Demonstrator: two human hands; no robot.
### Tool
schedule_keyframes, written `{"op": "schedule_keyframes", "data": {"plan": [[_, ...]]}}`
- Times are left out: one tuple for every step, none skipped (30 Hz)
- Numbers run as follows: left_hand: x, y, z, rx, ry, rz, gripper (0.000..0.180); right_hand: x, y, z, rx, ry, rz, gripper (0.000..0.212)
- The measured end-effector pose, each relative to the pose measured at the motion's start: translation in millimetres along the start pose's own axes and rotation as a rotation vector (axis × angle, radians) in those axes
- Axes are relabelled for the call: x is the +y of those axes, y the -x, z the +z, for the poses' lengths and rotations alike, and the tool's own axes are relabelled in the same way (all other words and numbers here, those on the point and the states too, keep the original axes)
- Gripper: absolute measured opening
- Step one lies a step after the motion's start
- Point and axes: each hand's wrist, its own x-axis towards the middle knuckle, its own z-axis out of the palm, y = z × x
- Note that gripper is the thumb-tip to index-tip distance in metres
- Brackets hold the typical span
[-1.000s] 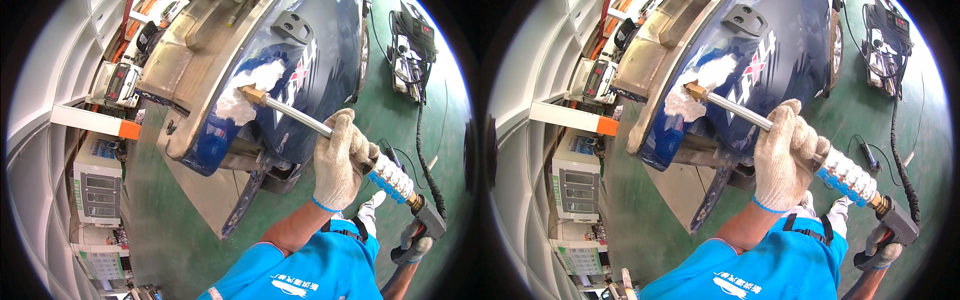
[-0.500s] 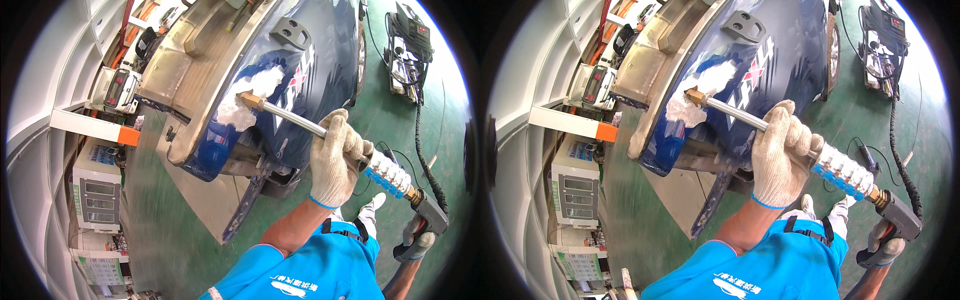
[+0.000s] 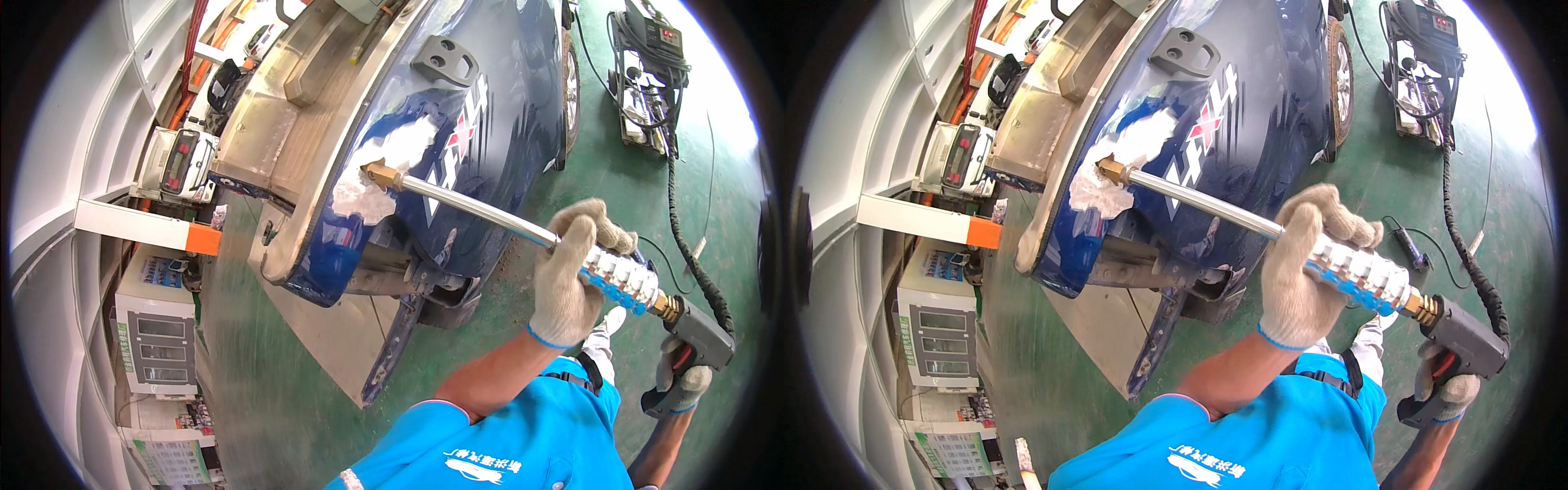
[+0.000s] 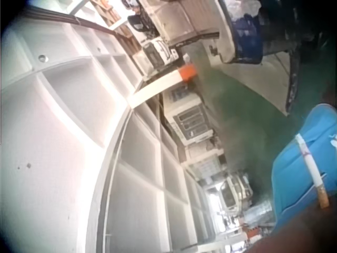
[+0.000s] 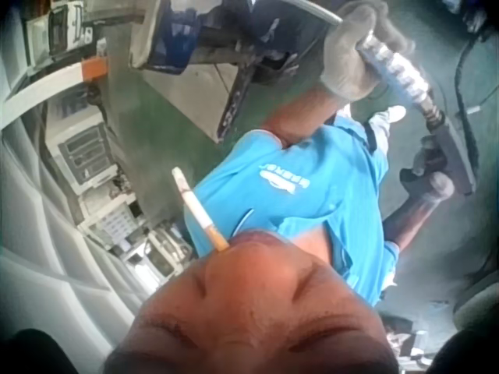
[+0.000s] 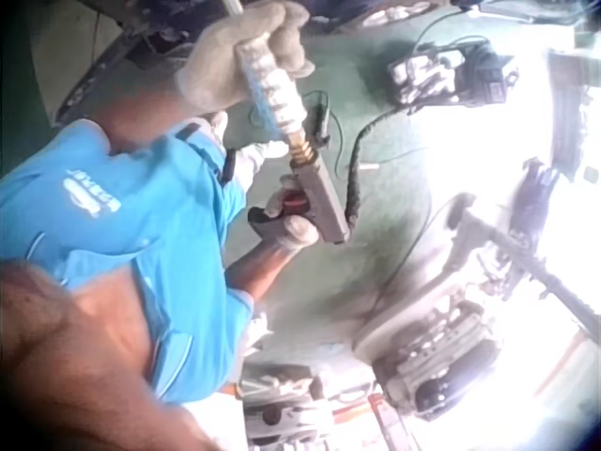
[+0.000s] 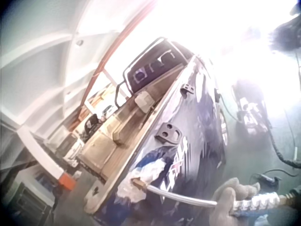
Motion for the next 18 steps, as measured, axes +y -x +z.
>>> {"op": "schedule_keyframes", "data": {"plan": [[3,-1,4,0.113,-0.006,-0.035,0.03,0,-1,-4,-0.01,-0.007,0.008,0.079],[9,-8,3,0.084,-0.014,-0.023,0.028,-1,-1,-8,-0.014,-0.009,0.006,0.08],[17,-15,1,0.054,-0.026,-0.018,0.026,-1,0,-9,0.015,-0.011,-0.025,0.079],[26,-24,-2,0.024,-0.038,-0.013,0.024,-1,2,-8,0.043,-0.013,-0.056,0.079],[48,-30,-10,-0.011,-0.053,0.033,0.023,0,1,-9,0.054,-0.021,-0.072,0.079],[62,-36,-15,-0.054,-0.062,0.059,0.023,-2,2,-5,0.043,-0.044,-0.048,0.078],[63,-37,-14,0.09,-0.016,0.109,0.023,-5,0,0,0.032,-0.068,-0.024,0.078],[42,-22,-11,0.031,-0.019,0.057,0.027,-7,0,4,0.009,-0.088,0.016,0.078],[22,-11,-3,-0.029,-0.027,-0.003,0.032,-8,-1,5,0.001,-0.101,0.009,0.077],[0,5,4,-0.02,-0.019,-0.014,0.035,-4,-5,1,-0.026,-0.111,0.022,0.076],[0,5,3,-0.02,-0.063,-0.01,0.036,-6,-2,-2,-0.027,-0.115,0.021,0.076],[3,4,1,-0.019,-0.107,-0.004,0.037,-8,-2,-3,-0.015,-0.116,0.032,0.075],[8,3,-2,-0.016,-0.152,0.003,0.039,-10,-2,-3,-0.004,-0.117,0.044,0.075],[15,-1,-7,-0.01,-0.289,0.089,0.035,-12,-1,-4,0.007,-0.124,0.042,0.075],[28,-9,-8,0.074,-0.181,0.1,0.034,-13,-2,-5,0.021,-0.135,0.039,0.075],[43,-17,-7,0.157,-0.072,0.109,0.033,-14,0,-7,0.036,-0.149,0.027,0.075],[62,-18,-6,0.196,-0.034,0.122,0.032,-13,-1,-8,0.032,-0.166,0.036,0.075],[69,-23,-4,0.184,0.036,0.102,0.032,-14,-2,-6,0.024,-0.172,0.039,0.075]]}}
